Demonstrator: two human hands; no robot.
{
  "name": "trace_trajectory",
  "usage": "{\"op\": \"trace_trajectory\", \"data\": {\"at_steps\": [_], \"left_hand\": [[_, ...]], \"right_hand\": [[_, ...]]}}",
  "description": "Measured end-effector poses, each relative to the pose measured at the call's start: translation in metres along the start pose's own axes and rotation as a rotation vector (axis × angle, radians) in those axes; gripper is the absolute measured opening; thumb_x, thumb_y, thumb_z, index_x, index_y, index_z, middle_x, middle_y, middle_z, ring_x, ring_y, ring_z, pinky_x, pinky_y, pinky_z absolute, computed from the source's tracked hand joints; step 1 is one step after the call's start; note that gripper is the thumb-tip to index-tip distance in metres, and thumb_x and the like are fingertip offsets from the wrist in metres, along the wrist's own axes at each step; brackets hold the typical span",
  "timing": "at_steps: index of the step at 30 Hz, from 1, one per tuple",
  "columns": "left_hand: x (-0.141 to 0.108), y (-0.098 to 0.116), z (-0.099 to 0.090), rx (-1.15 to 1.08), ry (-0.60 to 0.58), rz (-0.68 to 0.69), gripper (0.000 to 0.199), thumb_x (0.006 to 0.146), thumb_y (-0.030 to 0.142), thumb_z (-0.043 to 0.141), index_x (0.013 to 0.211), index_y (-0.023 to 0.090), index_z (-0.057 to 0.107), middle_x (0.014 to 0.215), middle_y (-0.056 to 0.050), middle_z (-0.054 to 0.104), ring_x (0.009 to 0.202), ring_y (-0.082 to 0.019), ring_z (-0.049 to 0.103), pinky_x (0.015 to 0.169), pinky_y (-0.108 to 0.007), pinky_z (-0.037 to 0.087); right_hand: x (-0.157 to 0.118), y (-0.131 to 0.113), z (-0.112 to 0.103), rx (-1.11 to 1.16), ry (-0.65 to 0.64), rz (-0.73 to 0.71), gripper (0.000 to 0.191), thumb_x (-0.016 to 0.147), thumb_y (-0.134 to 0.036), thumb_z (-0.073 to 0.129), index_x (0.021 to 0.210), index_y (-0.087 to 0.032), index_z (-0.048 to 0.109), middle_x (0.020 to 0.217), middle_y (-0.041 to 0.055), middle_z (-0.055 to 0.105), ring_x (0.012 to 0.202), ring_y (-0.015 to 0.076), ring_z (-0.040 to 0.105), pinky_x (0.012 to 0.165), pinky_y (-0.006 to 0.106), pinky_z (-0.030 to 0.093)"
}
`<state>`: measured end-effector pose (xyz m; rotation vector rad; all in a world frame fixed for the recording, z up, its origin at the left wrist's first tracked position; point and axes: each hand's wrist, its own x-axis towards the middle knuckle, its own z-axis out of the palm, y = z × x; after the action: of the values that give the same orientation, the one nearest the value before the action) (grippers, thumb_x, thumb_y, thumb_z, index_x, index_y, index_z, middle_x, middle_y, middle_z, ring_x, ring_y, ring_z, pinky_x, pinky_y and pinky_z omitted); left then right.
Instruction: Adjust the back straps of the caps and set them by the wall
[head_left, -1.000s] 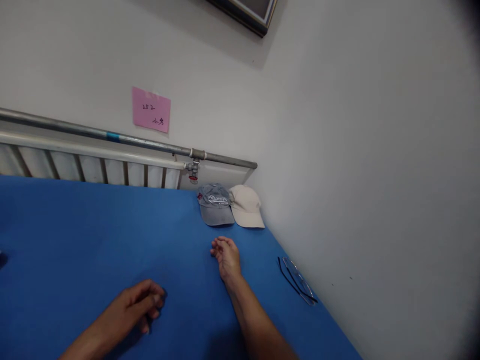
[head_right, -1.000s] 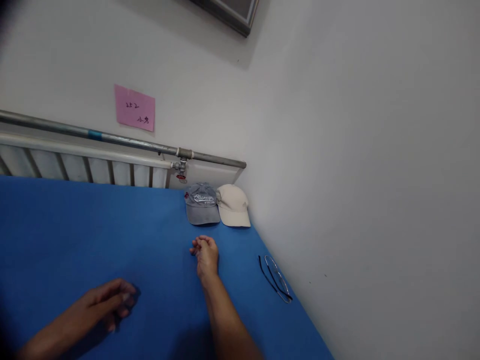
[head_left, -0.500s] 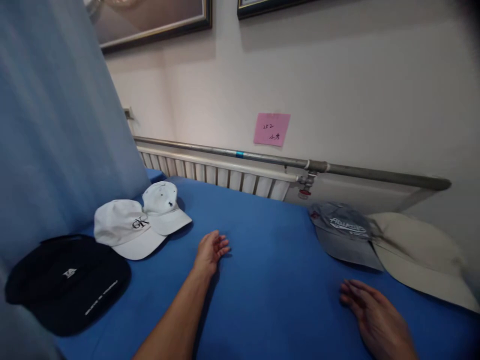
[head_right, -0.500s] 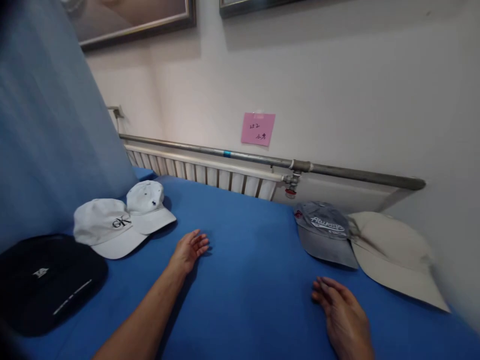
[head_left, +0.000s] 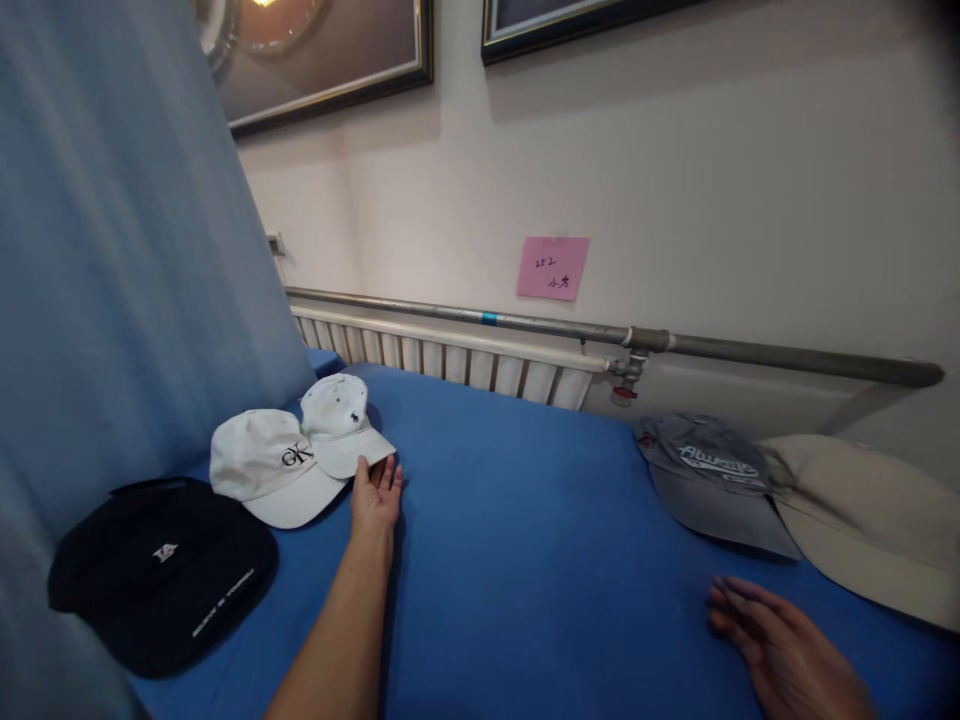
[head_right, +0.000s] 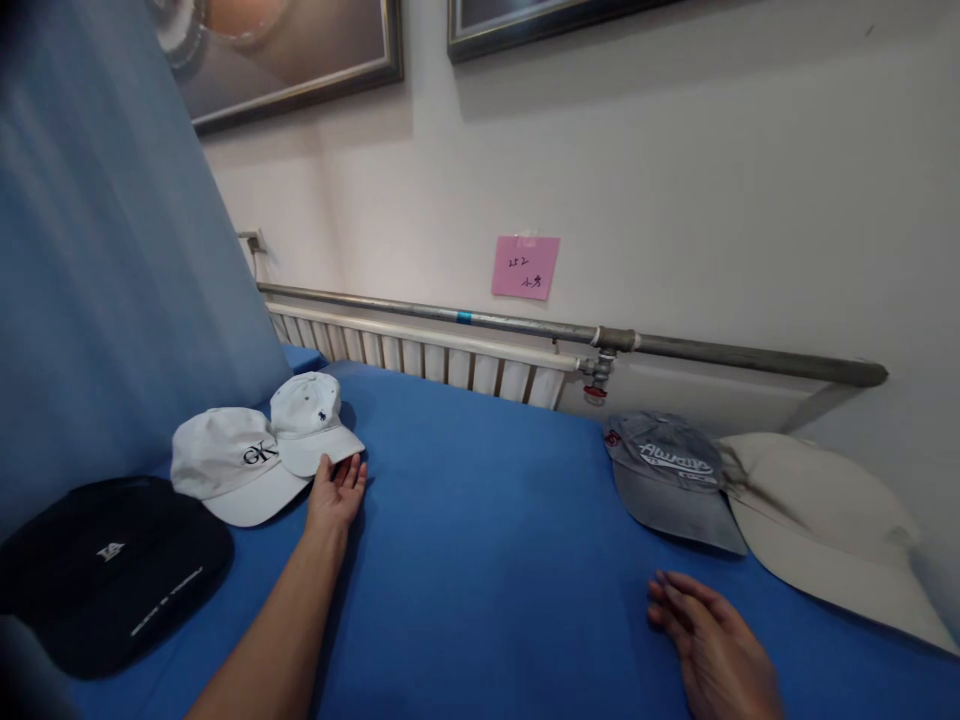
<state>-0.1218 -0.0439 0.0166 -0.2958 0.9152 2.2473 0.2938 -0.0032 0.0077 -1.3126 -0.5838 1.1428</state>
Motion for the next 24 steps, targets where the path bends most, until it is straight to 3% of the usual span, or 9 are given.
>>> {"op": "trace_trajectory", "data": {"at_steps": [5,11,15,18,21,24], "left_hand": [[-0.003,-0.001,0.003,0.009,-0.069,-0.047,0.008,0.095,0.02,0.057,0.094,0.012,0.06,0.078,0.002,0.059,0.059,-0.008,0.056,0.05,-0.02,0.048],[-0.043,-0.03,0.013,0.089,-0.41,-0.25,0.02,0.091,0.007,0.058,0.072,0.014,0.056,0.061,0.003,0.057,0.054,-0.007,0.059,0.054,-0.017,0.051],[-0.07,-0.048,0.009,0.22,-0.613,-0.392,0.017,0.077,0.003,0.072,0.073,0.014,0.06,0.064,0.001,0.065,0.057,-0.012,0.066,0.052,-0.02,0.054],[-0.077,-0.05,0.004,0.335,-0.733,-0.493,0.024,0.065,0.002,0.082,0.081,0.011,0.067,0.068,-0.005,0.071,0.057,-0.019,0.069,0.048,-0.026,0.057],[-0.077,-0.049,0.001,0.401,-0.811,-0.55,0.028,0.061,0.007,0.086,0.083,0.01,0.069,0.072,-0.009,0.074,0.066,-0.024,0.073,0.058,-0.031,0.062],[-0.076,-0.05,0.001,0.454,-0.863,-0.492,0.032,0.063,0.015,0.088,0.09,0.014,0.071,0.084,-0.009,0.077,0.077,-0.025,0.075,0.07,-0.034,0.063]], "right_hand": [[-0.002,-0.004,0.002,-0.038,-0.03,0.015,0.019,0.049,-0.012,0.074,0.065,-0.019,0.065,0.073,0.0063,0.067,0.059,0.017,0.063,0.046,0.025,0.055],[-0.01,-0.007,0.005,-0.078,-0.064,-0.018,0.022,0.049,-0.015,0.074,0.07,-0.016,0.068,0.067,0.0051,0.068,0.055,0.0156,0.063,0.05,0.025,0.055],[-0.016,-0.005,0.006,-0.052,-0.131,-0.047,0.024,0.048,-0.021,0.079,0.07,-0.016,0.069,0.063,0.0028,0.069,0.05,0.014,0.06,0.049,0.025,0.052],[-0.021,-0.004,0.007,0.108,-0.222,-0.019,0.028,0.048,-0.026,0.084,0.069,-0.016,0.069,0.071,0.0041,0.071,0.058,0.0155,0.063,0.047,0.023,0.048],[-0.024,-0.003,0.008,0.155,-0.263,0.018,0.037,0.049,-0.036,0.085,0.078,-0.017,0.07,0.079,0.0064,0.073,0.06,0.0181,0.064,0.045,0.024,0.044],[-0.027,-0.001,0.007,0.239,-0.376,0.126,0.039,0.058,-0.047,0.08,0.086,-0.021,0.07,0.085,0.0057,0.075,0.061,0.0189,0.065,0.045,0.024,0.041]]}}
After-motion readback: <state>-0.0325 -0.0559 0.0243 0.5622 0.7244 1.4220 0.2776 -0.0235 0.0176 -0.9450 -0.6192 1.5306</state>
